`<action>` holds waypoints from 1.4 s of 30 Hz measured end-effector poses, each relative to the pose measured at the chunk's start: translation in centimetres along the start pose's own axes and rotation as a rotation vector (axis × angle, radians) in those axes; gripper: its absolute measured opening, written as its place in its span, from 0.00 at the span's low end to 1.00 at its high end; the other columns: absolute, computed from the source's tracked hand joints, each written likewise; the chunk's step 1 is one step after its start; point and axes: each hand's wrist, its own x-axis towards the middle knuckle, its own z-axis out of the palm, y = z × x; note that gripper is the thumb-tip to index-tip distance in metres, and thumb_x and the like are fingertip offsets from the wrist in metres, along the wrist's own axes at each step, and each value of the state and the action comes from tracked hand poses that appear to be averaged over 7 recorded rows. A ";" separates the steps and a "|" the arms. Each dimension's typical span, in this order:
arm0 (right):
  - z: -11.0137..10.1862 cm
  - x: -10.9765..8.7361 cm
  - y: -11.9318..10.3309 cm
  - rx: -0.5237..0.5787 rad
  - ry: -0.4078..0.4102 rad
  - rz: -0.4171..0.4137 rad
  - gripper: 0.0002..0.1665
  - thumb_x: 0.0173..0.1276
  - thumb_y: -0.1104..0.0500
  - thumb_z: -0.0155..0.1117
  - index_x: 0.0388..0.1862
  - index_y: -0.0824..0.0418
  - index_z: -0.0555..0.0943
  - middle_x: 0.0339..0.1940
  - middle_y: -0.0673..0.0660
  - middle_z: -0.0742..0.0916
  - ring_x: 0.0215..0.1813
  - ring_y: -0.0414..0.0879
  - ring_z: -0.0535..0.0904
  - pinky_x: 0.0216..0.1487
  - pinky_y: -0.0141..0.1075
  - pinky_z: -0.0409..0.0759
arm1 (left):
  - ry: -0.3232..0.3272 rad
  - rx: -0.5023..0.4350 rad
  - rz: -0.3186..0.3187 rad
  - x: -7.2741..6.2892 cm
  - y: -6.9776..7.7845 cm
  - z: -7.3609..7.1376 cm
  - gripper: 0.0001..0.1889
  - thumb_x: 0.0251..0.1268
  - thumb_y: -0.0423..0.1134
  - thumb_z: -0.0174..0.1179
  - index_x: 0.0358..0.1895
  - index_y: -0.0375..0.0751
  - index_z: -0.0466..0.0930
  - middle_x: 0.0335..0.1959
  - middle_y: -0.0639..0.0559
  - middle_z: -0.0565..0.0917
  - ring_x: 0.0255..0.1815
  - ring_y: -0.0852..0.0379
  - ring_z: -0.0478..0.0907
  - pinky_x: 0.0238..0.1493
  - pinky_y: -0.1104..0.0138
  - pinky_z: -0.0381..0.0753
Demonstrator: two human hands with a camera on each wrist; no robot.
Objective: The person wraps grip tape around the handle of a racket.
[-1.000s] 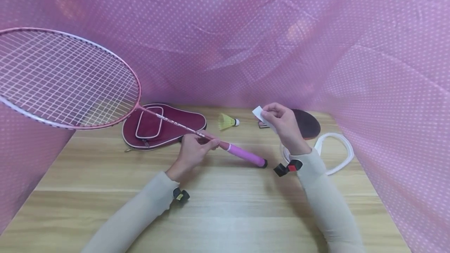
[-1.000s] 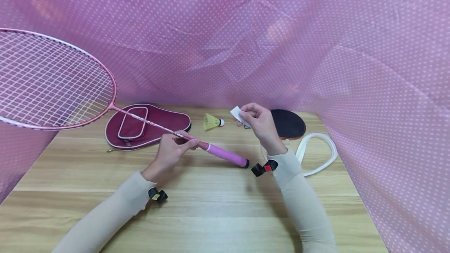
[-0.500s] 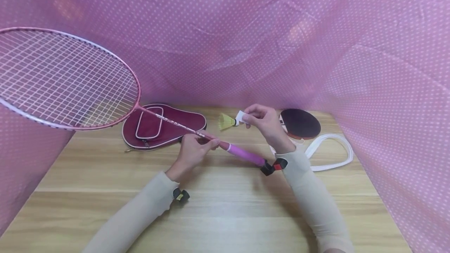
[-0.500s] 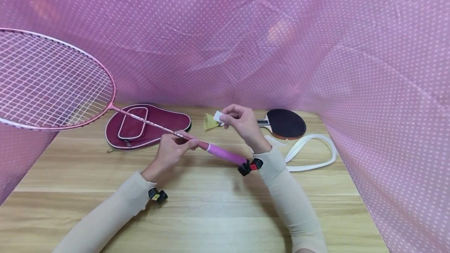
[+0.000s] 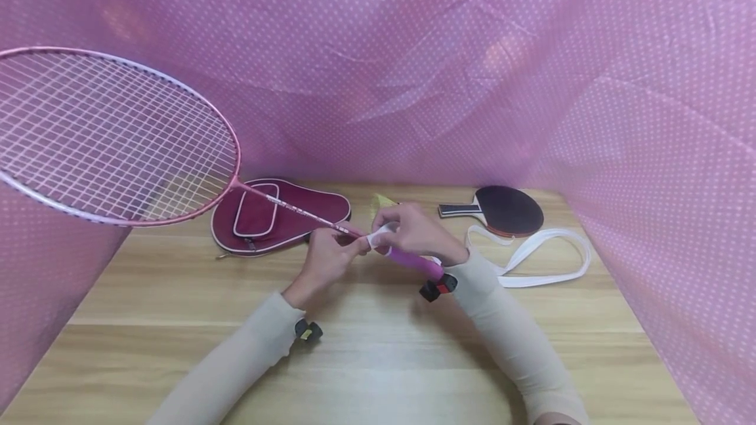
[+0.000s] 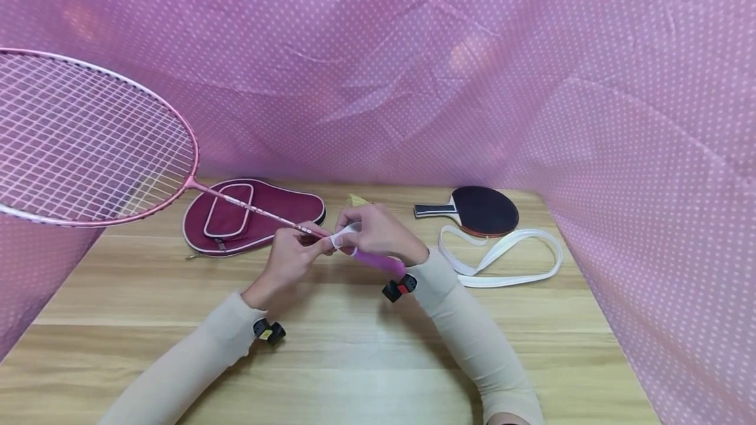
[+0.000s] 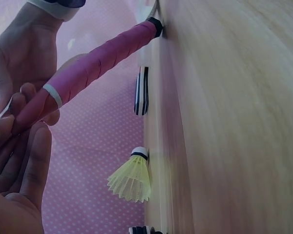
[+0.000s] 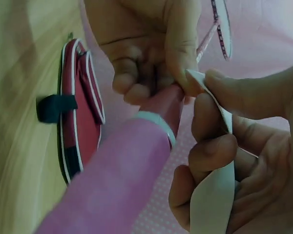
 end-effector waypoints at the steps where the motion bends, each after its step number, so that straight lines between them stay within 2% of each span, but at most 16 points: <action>1: 0.1 0.0 0.0 -0.031 -0.001 -0.014 0.05 0.61 0.54 0.72 0.30 0.44 0.83 0.25 0.42 0.88 0.36 0.43 0.80 0.45 0.41 0.78 | 0.000 -0.002 -0.003 0.0 0.1 -0.1 0.07 0.61 0.35 0.71 0.37 0.34 0.88 0.33 0.40 0.90 0.30 0.57 0.87 0.37 0.68 0.87; 7: 0.3 0.1 -0.1 -0.185 0.029 -0.086 0.07 0.59 0.54 0.72 0.29 0.43 0.82 0.24 0.41 0.85 0.29 0.41 0.73 0.34 0.36 0.74 | -0.007 -0.001 0.009 0.0 0.4 -0.4 0.08 0.63 0.36 0.70 0.38 0.33 0.88 0.34 0.39 0.90 0.30 0.57 0.87 0.38 0.69 0.87; 12: 0.4 0.1 -0.4 -0.273 0.024 -0.135 0.07 0.59 0.58 0.71 0.30 0.47 0.80 0.25 0.44 0.85 0.29 0.41 0.75 0.35 0.35 0.76 | -0.020 0.033 0.061 -0.3 0.7 -0.5 0.07 0.67 0.35 0.66 0.40 0.32 0.86 0.33 0.39 0.90 0.32 0.54 0.88 0.39 0.69 0.87; 16: 0.4 -0.1 -0.6 -0.309 0.018 -0.156 0.09 0.59 0.59 0.72 0.32 0.49 0.78 0.26 0.45 0.84 0.31 0.41 0.75 0.36 0.34 0.75 | -0.061 0.032 0.098 -0.4 1.0 -0.6 0.08 0.71 0.34 0.62 0.42 0.31 0.85 0.35 0.38 0.90 0.35 0.48 0.89 0.42 0.69 0.88; 18: 0.4 -0.4 -0.7 -0.314 0.008 -0.149 0.09 0.60 0.57 0.72 0.32 0.49 0.78 0.25 0.44 0.84 0.30 0.40 0.75 0.35 0.34 0.75 | -0.079 0.033 0.097 -0.6 1.1 -0.6 0.09 0.70 0.36 0.63 0.43 0.32 0.85 0.37 0.39 0.89 0.36 0.48 0.88 0.43 0.68 0.88; 23: 0.4 -0.8 -0.6 -0.273 -0.025 -0.098 0.10 0.64 0.52 0.73 0.32 0.48 0.78 0.24 0.42 0.84 0.30 0.40 0.76 0.36 0.35 0.76 | -0.099 0.101 0.058 -0.8 1.4 -0.6 0.10 0.61 0.39 0.72 0.41 0.38 0.88 0.39 0.45 0.90 0.37 0.54 0.88 0.43 0.67 0.88; 30: -0.2 -0.9 0.2 -0.170 -0.064 -0.048 0.10 0.61 0.53 0.75 0.34 0.44 0.80 0.28 0.41 0.87 0.34 0.42 0.79 0.40 0.38 0.78 | -0.156 0.150 -0.018 -0.6 2.0 -0.7 0.07 0.60 0.39 0.73 0.40 0.45 0.89 0.36 0.51 0.91 0.36 0.58 0.88 0.40 0.67 0.87; 35: -0.6 -1.1 0.4 -0.115 -0.092 -0.044 0.11 0.58 0.55 0.77 0.35 0.42 0.82 0.33 0.41 0.87 0.39 0.43 0.79 0.46 0.39 0.78 | -0.182 0.170 0.019 -0.6 2.1 -0.8 0.07 0.61 0.37 0.71 0.41 0.44 0.88 0.37 0.51 0.90 0.36 0.58 0.88 0.44 0.65 0.87; 42: -0.4 -1.0 0.8 -0.082 -0.052 -0.029 0.12 0.56 0.56 0.78 0.34 0.40 0.85 0.34 0.40 0.88 0.40 0.42 0.80 0.47 0.38 0.77 | -0.185 0.153 0.035 -0.7 2.0 -0.8 0.07 0.61 0.36 0.71 0.42 0.43 0.88 0.37 0.50 0.91 0.35 0.60 0.88 0.44 0.68 0.87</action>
